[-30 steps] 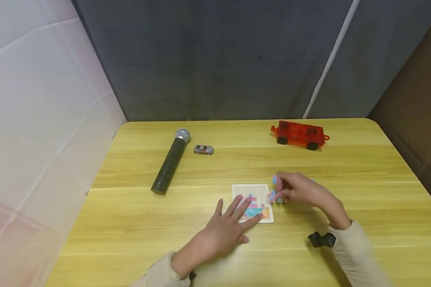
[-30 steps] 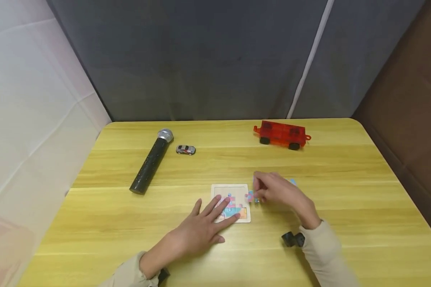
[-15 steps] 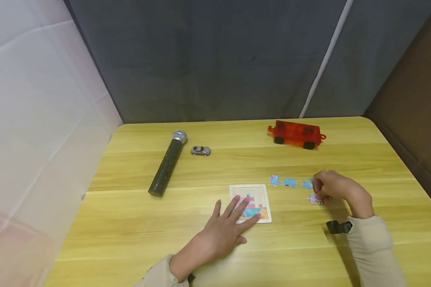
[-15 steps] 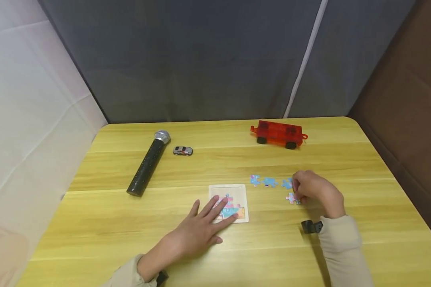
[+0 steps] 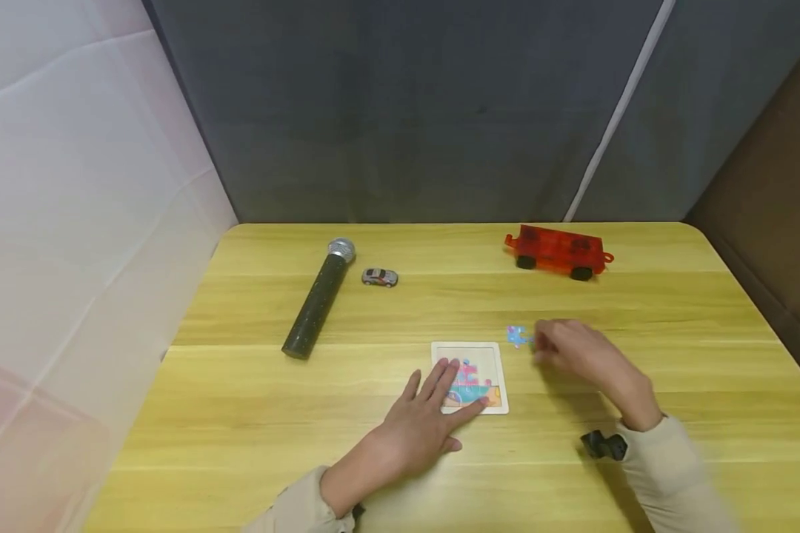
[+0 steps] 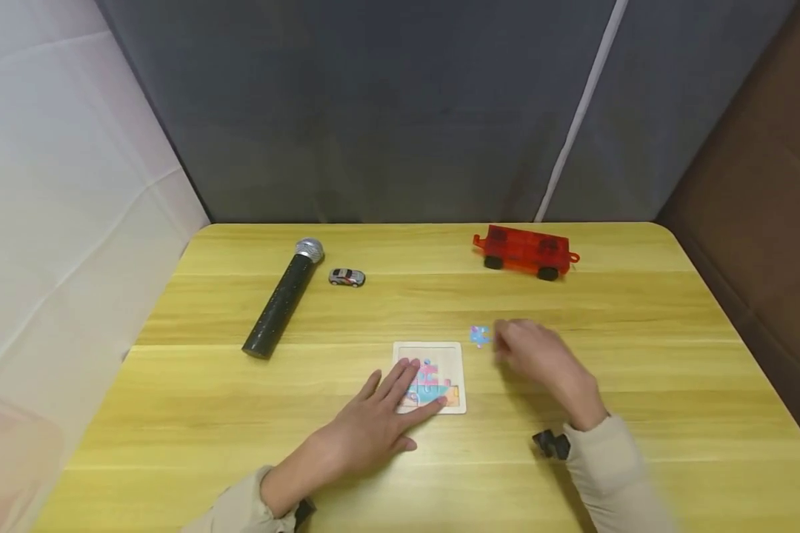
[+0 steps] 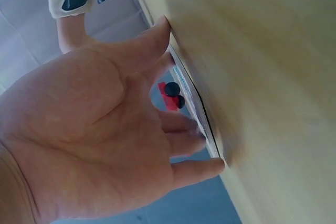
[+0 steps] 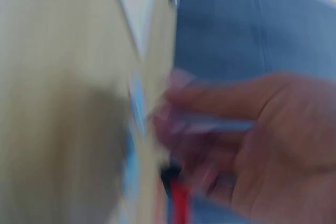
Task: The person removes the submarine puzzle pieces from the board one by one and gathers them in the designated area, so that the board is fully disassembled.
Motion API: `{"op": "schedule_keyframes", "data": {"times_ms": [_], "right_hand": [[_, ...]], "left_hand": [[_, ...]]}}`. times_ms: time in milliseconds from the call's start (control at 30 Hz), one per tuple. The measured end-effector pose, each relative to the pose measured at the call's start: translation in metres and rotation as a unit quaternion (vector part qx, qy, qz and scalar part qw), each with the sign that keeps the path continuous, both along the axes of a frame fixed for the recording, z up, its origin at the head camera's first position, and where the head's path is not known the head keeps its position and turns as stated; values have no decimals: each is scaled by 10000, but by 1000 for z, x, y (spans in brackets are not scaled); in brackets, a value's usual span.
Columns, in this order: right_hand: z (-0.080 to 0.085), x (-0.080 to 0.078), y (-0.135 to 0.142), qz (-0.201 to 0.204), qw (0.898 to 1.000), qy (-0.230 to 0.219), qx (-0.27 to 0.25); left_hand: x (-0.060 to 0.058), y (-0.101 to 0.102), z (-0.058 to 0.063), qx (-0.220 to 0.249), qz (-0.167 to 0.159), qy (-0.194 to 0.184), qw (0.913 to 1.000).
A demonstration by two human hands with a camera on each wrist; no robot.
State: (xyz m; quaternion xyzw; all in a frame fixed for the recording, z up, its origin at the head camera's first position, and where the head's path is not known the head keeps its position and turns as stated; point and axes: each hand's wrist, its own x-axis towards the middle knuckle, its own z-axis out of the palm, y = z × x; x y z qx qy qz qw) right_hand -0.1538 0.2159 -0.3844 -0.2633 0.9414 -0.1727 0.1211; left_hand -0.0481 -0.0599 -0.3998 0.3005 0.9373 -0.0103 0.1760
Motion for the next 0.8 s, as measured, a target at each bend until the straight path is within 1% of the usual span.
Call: {"op": "schedule_keyframes", "data": {"times_ms": [67, 133, 200, 300, 367, 433, 600, 700, 800], "right_hand": [[-8, 5, -28, 455, 9975, 261, -481], [-16, 11, -51, 616, 9950, 275, -735], [-22, 18, -66, 581, 9953, 324, -705], [-27, 25, -79, 364, 9967, 423, -596], [-29, 27, -82, 300, 9965, 492, -605], [-31, 28, -84, 220, 9964, 448, -687], [-34, 24, -85, 110, 9933, 259, -1123], [-34, 20, -83, 208, 9881, 31, -1523], [-26, 13, -72, 205, 9813, -203, -1905]], "left_hand": [[0, 0, 0, -10, 67, -33, 10000], [0, 1, -1, -23, 104, -82, 9999], [-1, 2, -1, -83, 110, -122, 9998], [-2, 2, -1, -222, 120, -157, 9996], [-2, 2, -1, -335, 130, -165, 9992], [-3, 2, -1, -413, 136, -165, 9989], [-4, 3, -1, -458, 148, -170, 9987], [-4, 3, -1, -466, 151, -180, 9986], [-3, 3, -1, -476, 143, -165, 9986]]}}
